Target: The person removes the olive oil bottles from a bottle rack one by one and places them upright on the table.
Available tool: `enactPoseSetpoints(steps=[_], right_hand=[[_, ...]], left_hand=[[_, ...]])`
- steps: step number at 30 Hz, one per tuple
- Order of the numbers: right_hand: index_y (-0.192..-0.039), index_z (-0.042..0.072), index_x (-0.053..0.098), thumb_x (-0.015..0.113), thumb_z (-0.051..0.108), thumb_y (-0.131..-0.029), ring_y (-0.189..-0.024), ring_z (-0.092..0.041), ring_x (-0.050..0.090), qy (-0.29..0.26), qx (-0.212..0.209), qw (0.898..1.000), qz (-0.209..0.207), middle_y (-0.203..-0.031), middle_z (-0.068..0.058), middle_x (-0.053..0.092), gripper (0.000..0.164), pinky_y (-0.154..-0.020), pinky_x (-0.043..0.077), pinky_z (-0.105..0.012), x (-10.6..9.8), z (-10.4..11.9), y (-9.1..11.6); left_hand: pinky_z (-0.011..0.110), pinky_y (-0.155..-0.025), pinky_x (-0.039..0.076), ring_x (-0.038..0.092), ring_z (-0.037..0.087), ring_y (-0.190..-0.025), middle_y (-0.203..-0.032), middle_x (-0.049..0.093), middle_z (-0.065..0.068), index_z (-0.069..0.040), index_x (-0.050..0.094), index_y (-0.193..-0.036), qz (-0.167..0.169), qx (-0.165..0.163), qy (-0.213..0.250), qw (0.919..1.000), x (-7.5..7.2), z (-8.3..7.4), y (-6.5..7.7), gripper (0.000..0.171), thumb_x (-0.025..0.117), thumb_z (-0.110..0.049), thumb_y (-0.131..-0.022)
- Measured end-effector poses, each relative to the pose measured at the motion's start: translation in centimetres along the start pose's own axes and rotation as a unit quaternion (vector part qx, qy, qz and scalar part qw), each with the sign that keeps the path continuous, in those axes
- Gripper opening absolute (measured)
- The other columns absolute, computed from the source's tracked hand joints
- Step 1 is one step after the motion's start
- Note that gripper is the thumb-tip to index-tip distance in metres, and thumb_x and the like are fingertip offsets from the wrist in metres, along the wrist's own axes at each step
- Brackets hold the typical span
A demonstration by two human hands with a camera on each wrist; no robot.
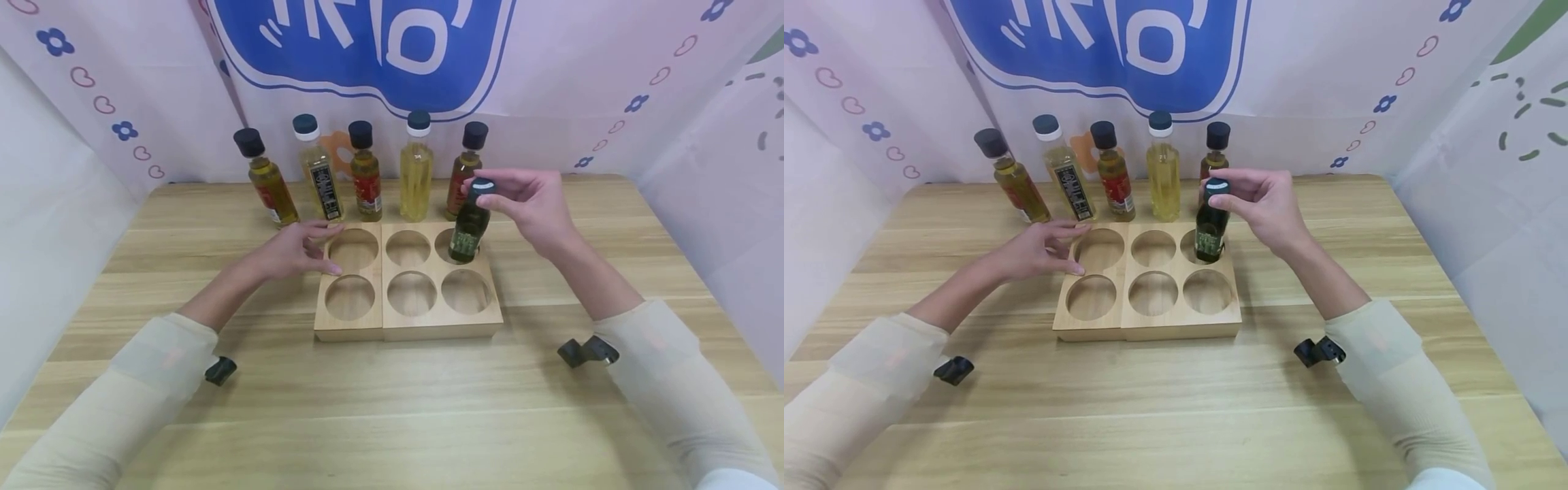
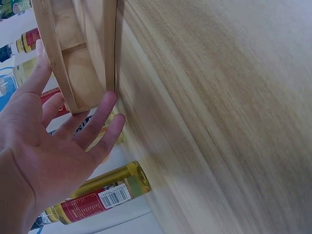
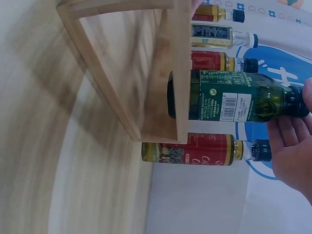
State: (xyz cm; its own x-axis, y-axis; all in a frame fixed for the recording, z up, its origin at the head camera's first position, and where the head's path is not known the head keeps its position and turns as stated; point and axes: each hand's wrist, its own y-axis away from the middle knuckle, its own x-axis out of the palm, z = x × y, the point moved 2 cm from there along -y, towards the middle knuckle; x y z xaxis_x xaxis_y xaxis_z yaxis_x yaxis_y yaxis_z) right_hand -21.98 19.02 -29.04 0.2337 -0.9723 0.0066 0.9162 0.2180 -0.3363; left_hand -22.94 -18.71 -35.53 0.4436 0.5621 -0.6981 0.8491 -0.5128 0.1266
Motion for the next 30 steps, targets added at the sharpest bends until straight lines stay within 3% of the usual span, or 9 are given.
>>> enactPoseSetpoints(steps=[10,13,22,30], right_hand=[[-0.113,-0.004,0.076,0.070,-0.018,-0.088,-0.097,-0.018,0.077,-0.039,-0.016,0.999,-0.027,-0.102,-0.008,0.080,0.029,-0.099,0.056,-0.027,-0.3,1.2,-0.1],[-0.111,-0.002,0.077,0.070,-0.019,-0.088,-0.096,-0.019,0.078,-0.048,-0.024,0.998,-0.038,-0.102,-0.009,0.080,0.029,-0.098,0.057,-0.029,-0.5,1.4,-0.2],[-0.107,-0.002,0.077,0.071,-0.019,-0.087,-0.093,-0.019,0.078,-0.058,-0.053,0.993,-0.091,-0.099,-0.010,0.079,0.027,-0.093,0.059,-0.029,-0.9,2.0,-0.4],[-0.106,-0.003,0.078,0.073,-0.019,-0.085,-0.090,-0.017,0.078,-0.068,-0.039,0.986,-0.148,-0.095,-0.009,0.080,0.027,-0.092,0.060,-0.028,-1.4,2.0,-0.5]], left_hand=[[0.049,-0.097,0.058,0.068,0.044,-0.115,-0.165,0.024,0.032,-0.007,0.042,-0.157,0.006,-0.012,-0.003,0.9999,-0.2,-0.1,-0.1,0.083,0.086,-0.021,-0.087],[0.049,-0.097,0.059,0.068,0.043,-0.115,-0.165,0.023,0.032,-0.008,0.042,-0.157,0.008,-0.015,-0.004,0.9999,-0.2,0.0,-0.1,0.083,0.086,-0.022,-0.088],[0.049,-0.096,0.059,0.067,0.044,-0.116,-0.166,0.022,0.031,-0.009,0.042,-0.157,0.005,-0.016,0.000,0.9999,-0.2,0.0,0.0,0.084,0.086,-0.023,-0.087],[0.050,-0.099,0.057,0.066,0.045,-0.118,-0.166,0.021,0.031,-0.011,0.041,-0.158,0.006,-0.025,-0.004,0.9997,-0.1,-0.1,0.1,0.085,0.085,-0.025,-0.088]])
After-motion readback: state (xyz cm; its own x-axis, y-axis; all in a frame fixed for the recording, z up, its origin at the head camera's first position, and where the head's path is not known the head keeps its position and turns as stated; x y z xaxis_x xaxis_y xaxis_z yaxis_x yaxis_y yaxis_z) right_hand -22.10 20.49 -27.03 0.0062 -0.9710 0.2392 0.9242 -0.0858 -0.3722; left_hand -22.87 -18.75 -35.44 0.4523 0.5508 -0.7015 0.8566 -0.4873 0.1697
